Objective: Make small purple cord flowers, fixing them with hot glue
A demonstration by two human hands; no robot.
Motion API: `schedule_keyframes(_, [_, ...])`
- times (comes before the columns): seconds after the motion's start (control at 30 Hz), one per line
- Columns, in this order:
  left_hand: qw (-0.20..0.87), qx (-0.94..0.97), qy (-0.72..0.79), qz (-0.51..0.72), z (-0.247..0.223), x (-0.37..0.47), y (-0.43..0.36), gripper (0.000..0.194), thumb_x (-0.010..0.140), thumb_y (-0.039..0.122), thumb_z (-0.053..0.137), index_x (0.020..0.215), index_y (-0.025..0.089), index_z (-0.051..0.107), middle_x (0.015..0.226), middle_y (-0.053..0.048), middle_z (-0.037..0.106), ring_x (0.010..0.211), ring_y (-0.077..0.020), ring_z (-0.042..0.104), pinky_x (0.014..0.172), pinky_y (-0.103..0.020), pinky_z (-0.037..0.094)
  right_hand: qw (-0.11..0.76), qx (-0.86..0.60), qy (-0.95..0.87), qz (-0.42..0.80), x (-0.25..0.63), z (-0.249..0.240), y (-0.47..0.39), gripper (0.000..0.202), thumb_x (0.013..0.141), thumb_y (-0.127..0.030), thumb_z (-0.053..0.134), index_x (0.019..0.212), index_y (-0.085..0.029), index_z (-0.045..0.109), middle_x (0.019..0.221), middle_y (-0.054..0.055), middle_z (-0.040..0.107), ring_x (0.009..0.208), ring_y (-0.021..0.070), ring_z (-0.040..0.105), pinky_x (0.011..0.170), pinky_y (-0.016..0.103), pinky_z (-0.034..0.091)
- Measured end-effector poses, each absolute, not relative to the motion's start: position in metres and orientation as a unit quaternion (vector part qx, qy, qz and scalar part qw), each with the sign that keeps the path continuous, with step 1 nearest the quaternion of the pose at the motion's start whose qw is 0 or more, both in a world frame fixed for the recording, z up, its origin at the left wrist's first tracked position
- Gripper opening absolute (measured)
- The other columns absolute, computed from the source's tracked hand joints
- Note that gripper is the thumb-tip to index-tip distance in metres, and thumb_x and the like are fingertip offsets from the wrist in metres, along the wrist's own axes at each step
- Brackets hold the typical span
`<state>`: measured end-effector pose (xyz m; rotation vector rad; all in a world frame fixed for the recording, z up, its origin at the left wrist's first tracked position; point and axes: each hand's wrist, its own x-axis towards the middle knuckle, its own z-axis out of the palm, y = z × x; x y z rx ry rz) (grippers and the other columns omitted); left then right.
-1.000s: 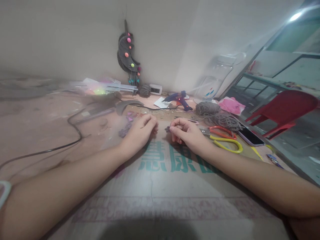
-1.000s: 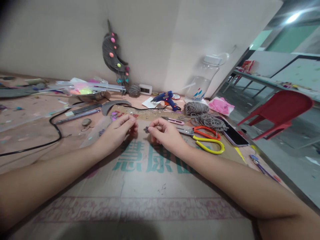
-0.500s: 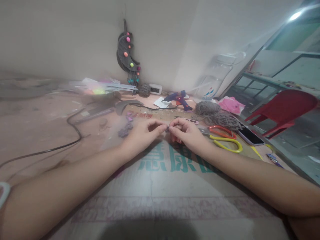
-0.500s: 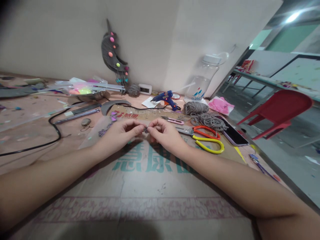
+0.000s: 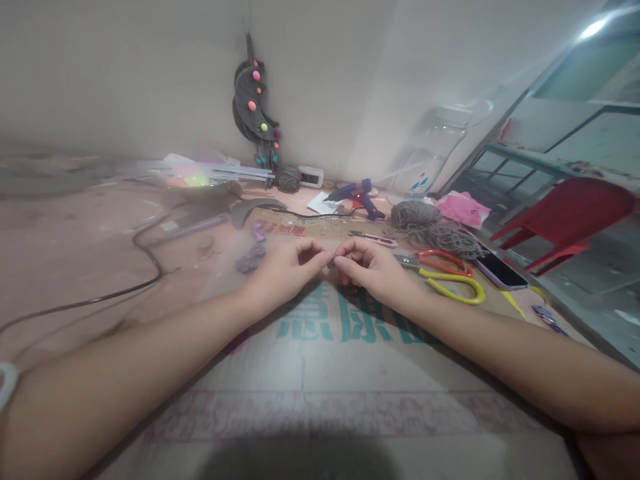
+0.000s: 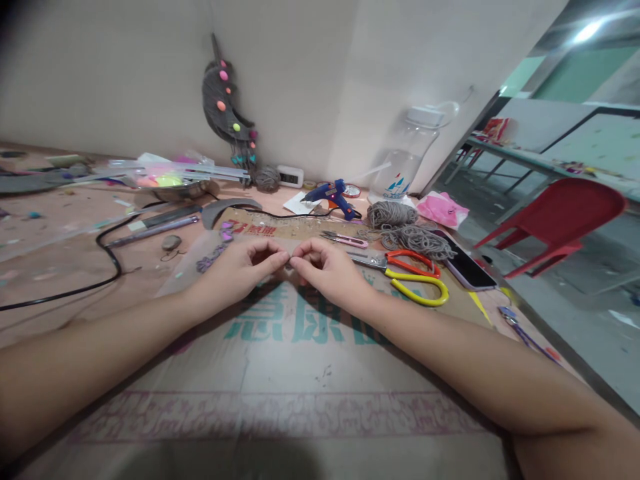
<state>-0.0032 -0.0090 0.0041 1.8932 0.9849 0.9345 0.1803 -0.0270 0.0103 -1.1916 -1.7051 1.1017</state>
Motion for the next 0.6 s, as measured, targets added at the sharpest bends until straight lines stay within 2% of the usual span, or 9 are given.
schedule_keyframes(0.2, [0.406, 0.734, 0.393, 0.378, 0.0034, -0.0029, -0.0081, 0.027, 0.088, 0.04, 0.055, 0.079, 0.016, 0.065, 0.075, -0.001, 0.065, 0.068, -0.0141, 0.055, 0.064, -0.025, 0.041, 0.381, -0.462, -0.667, 0.443, 0.1828, 0.0091, -0.0241, 0.025, 0.083, -0.043, 0.06, 0.084, -0.018, 0.056, 0.055, -0.005, 0.056, 0.044, 0.0073, 0.046, 0.044, 0.02, 0.036])
schedule_keyframes(0.47, [0.417, 0.733, 0.387, 0.374, 0.0036, -0.0046, -0.0074, 0.033, 0.09, 0.042, 0.053, 0.077, 0.015, 0.065, 0.069, -0.001, 0.061, 0.066, -0.0135, 0.054, 0.063, -0.024, 0.041, 0.385, -0.466, -0.672, 0.428, 0.1825, 0.0087, -0.026, 0.02, 0.082, -0.037, 0.062, 0.083, -0.018, 0.056, 0.056, -0.005, 0.056, 0.048, 0.0081, 0.05, 0.047, 0.021, 0.038])
schedule_keyframes(0.6, [0.509, 0.657, 0.361, 0.425, -0.0024, -0.0017, -0.0034, 0.042, 0.094, 0.048, 0.043, 0.099, 0.013, 0.065, 0.084, -0.005, 0.065, 0.074, -0.0149, 0.06, 0.068, -0.026, 0.047, 0.394, -0.463, -0.667, 0.429, 0.1814, 0.0122, -0.0282, 0.019, 0.083, -0.036, 0.06, 0.081, -0.018, 0.054, 0.055, -0.006, 0.055, 0.046, 0.0069, 0.046, 0.045, 0.02, 0.035])
